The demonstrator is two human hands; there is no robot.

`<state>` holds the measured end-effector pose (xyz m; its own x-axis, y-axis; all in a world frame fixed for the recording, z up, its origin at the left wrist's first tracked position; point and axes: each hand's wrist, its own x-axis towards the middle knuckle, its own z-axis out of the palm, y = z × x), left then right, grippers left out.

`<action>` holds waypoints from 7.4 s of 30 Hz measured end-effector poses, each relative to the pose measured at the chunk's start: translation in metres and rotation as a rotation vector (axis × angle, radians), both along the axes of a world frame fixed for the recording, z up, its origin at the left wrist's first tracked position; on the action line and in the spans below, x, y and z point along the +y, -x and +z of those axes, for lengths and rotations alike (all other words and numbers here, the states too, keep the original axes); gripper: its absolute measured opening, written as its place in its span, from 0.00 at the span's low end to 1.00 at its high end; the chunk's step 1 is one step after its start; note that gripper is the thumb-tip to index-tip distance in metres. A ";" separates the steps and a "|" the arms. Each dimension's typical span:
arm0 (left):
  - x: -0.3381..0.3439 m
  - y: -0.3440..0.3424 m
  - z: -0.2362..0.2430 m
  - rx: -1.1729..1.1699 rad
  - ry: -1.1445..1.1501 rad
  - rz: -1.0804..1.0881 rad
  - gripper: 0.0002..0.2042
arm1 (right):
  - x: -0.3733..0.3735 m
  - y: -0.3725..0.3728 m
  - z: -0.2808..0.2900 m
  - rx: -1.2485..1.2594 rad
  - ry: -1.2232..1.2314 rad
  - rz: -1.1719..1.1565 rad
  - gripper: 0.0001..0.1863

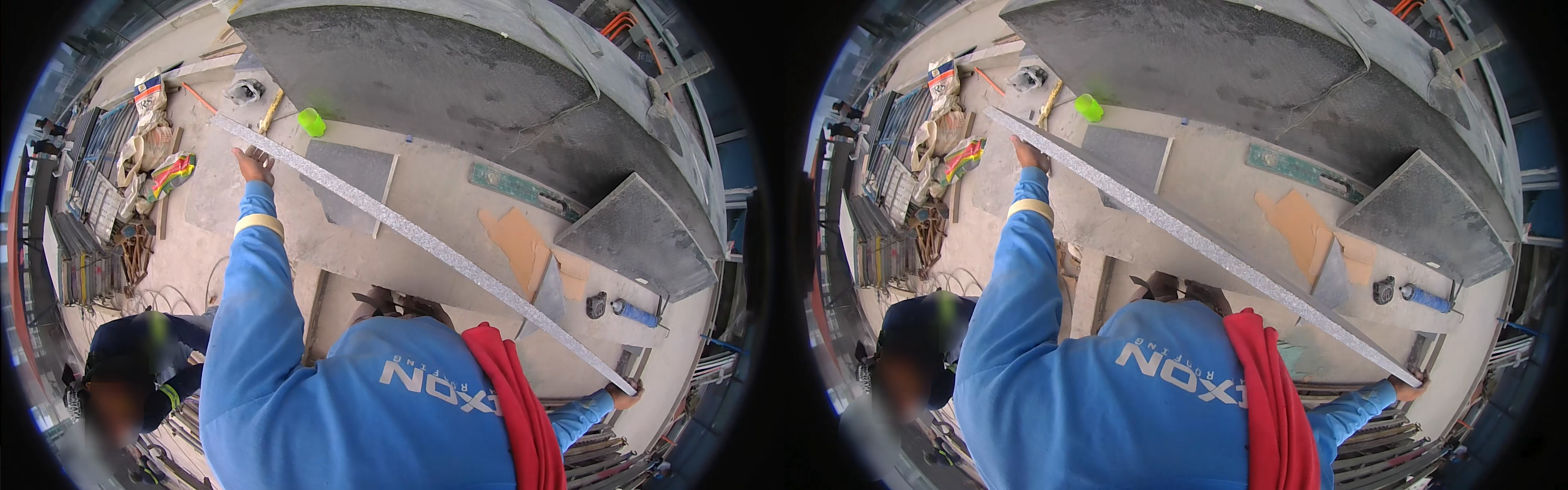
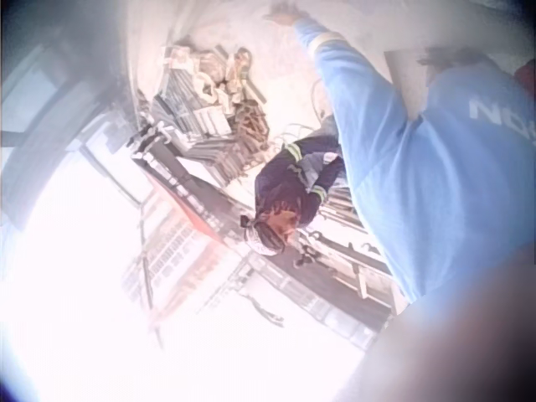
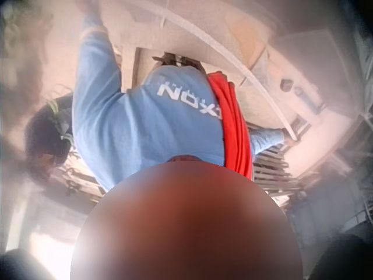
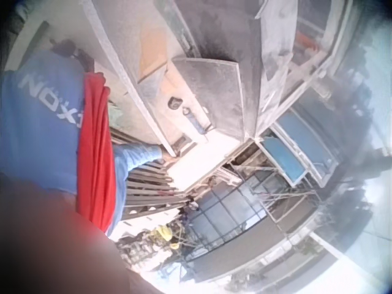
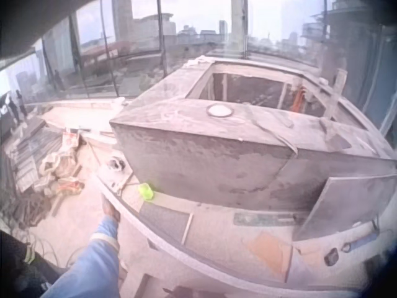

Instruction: The person measures and marks a dark roofing tile using a tape measure and marker, then positions and aligns the tile on a curved rooftop section. The person handles multiple tiles, a trowel, and a sealant gun while working on a construction site.

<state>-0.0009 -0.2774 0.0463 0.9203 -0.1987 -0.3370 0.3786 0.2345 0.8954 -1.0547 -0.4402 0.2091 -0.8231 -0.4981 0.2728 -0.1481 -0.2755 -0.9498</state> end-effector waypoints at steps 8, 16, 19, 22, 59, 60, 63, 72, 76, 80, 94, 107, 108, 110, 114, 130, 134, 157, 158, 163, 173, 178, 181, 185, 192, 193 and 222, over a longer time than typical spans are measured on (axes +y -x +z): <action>-0.023 -0.045 -0.018 -0.293 0.511 -0.363 0.17 | -0.007 -0.045 0.038 0.534 -0.221 -0.226 0.23; -0.035 0.000 0.023 -0.467 0.173 -0.332 0.30 | 0.005 -0.270 0.082 0.922 -0.688 0.457 0.38; -0.033 0.006 0.041 -0.621 0.155 -0.400 0.37 | 0.019 -0.303 0.062 1.000 -0.409 0.278 0.40; -0.026 -0.004 0.051 -0.656 0.323 -0.600 0.28 | 0.030 -0.310 0.050 1.141 -0.404 0.255 0.41; 0.131 0.058 0.087 -0.779 0.240 -0.453 0.25 | -0.098 -0.677 -0.037 1.719 -0.468 1.832 0.32; 0.129 0.060 0.088 -0.780 0.241 -0.419 0.26 | -0.092 -0.725 -0.073 1.825 -0.543 1.772 0.36; 0.128 0.060 0.087 -0.794 0.185 -0.390 0.27 | -0.060 -0.826 -0.150 1.654 -0.644 1.642 0.47; 0.124 0.059 0.079 -0.767 0.211 -0.348 0.24 | 0.020 -0.828 -0.189 1.611 -0.682 1.654 0.55; 0.118 0.057 0.079 -0.825 0.243 -0.378 0.24 | 0.056 -0.804 -0.199 1.492 -0.664 1.793 0.45; 0.114 0.055 0.081 -0.799 0.247 -0.381 0.24 | 0.062 -0.793 -0.212 1.343 -0.599 1.956 0.32; 0.113 0.050 0.062 -0.749 0.216 -0.375 0.26 | -0.025 -0.715 -0.031 1.368 -0.378 2.181 0.33; 0.118 0.002 0.025 -0.580 0.402 -0.636 0.12 | 0.079 -0.257 0.125 1.205 -0.756 0.545 0.38; 0.115 0.002 0.026 -0.583 0.333 -0.599 0.12 | 0.083 -0.236 0.111 1.197 -0.665 0.507 0.37; 0.112 0.004 0.032 -0.639 0.233 -0.535 0.13 | 0.079 -0.198 0.080 1.153 -0.560 0.258 0.36; 0.107 0.007 0.043 -0.607 0.192 -0.472 0.15 | 0.048 -0.113 0.036 0.670 -0.327 -0.058 0.33; 0.153 0.045 0.046 -0.686 0.119 -0.338 0.25 | -0.024 -0.030 -0.152 -0.193 0.002 0.230 0.33; 0.146 0.023 0.051 -0.602 0.209 -0.487 0.30 | -0.025 -0.044 -0.133 -0.319 0.007 0.209 0.32; 0.153 -0.048 -0.099 -0.282 -1.522 -0.564 0.57 | -0.041 -0.083 -0.223 0.680 -1.511 0.317 0.54; 0.152 -0.048 -0.103 -0.274 -1.515 -0.563 0.57 | -0.044 -0.084 -0.224 0.670 -1.558 0.296 0.55; 0.141 -0.050 -0.112 -0.214 -1.513 -0.645 0.58 | -0.051 -0.087 -0.218 0.669 -1.574 0.355 0.56; 0.116 -0.050 -0.126 -0.217 -1.527 -0.613 0.58 | -0.070 -0.086 -0.211 0.659 -1.561 0.356 0.53; 0.113 -0.049 -0.124 -0.202 -1.588 -0.582 0.59 | -0.090 -0.084 -0.222 0.703 -1.575 0.411 0.52; 0.112 -0.047 -0.123 -0.209 -1.565 -0.575 0.59 | -0.097 -0.080 -0.230 0.693 -1.575 0.418 0.53; 0.112 -0.048 -0.123 -0.225 -1.523 -0.599 0.60 | -0.100 -0.072 -0.237 0.621 -1.527 0.419 0.54; 0.110 -0.054 -0.131 -0.248 -1.530 -0.572 0.60 | -0.110 -0.078 -0.236 0.559 -1.468 0.431 0.55; 0.111 -0.055 -0.132 -0.196 -1.538 -0.555 0.60 | -0.111 -0.081 -0.234 0.551 -1.427 0.428 0.55; 0.139 0.036 -0.066 -0.518 -1.523 -0.396 0.30 | -0.108 -0.086 -0.256 0.696 -1.281 0.296 0.56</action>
<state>-0.0367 -0.1386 -0.0195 0.9656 -0.2289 -0.1232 -0.1949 -0.9511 0.2397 -0.9689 -0.5487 -0.0468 -0.5430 -0.8196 -0.1828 -0.7522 0.5715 -0.3278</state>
